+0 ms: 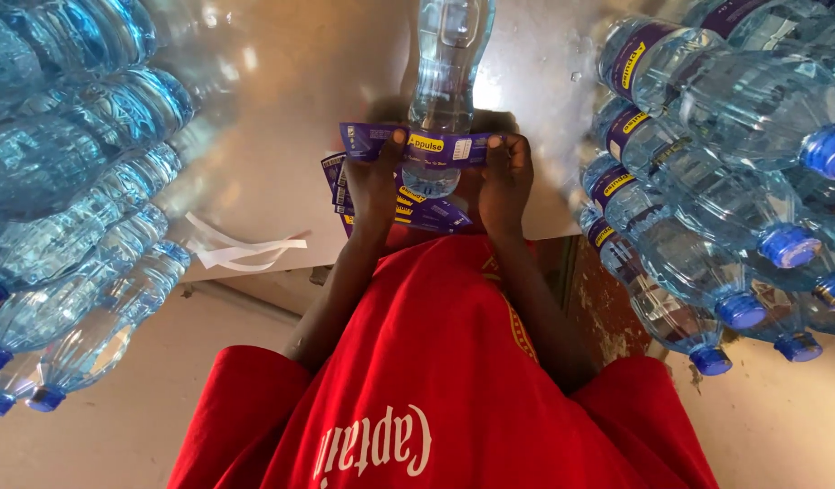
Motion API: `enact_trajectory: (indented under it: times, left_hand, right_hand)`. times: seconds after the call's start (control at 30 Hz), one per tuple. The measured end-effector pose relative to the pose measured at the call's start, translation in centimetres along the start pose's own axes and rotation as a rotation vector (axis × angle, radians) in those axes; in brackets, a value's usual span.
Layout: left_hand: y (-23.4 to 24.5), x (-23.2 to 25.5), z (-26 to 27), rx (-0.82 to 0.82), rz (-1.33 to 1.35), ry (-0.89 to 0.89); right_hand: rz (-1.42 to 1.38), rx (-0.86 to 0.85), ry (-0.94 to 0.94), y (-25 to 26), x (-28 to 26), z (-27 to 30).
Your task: Manually applying adhesive labels to plastic water bottles and stacking them.
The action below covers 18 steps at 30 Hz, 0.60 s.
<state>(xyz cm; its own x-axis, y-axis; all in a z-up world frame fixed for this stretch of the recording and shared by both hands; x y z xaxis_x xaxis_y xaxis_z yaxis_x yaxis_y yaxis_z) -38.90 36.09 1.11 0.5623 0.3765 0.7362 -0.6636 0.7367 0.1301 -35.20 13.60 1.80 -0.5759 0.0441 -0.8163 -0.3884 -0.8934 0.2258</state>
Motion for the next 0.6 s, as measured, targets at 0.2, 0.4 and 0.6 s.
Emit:
enact_trajectory:
  times: [0.2, 0.4, 0.6]
  left_hand:
    - [-1.2, -0.2, -0.4, 0.028, 0.062, -0.030]
    - [-0.9, 1.4, -0.4, 0.136, 0.097, -0.042]
    - [0.2, -1.2, -0.8, 0.115, 0.229, 0.110]
  right_hand:
    - [-0.007, 0.107, 0.015, -2.3, 0.4, 0.0]
    - [0.118, 0.059, -0.050, -5.0, -2.0, 2.9]
    - [-0.142, -0.014, -0.178, -6.3, 1.3, 2.2]
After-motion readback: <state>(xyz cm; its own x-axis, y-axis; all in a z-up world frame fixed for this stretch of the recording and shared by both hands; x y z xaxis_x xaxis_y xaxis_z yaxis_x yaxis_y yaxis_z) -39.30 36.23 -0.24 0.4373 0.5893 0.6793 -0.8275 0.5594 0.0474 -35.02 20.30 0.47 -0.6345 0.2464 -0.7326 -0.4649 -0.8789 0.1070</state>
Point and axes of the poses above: each hand's wrist, its own z-axis away from the middle knuckle, its own y-axis out of the back of the hand, x = y × z, the point moved 10 cm from there along -z, towards the middle knuckle, and after that the axes turned 13 degrees about x, right-handed, at the moved point
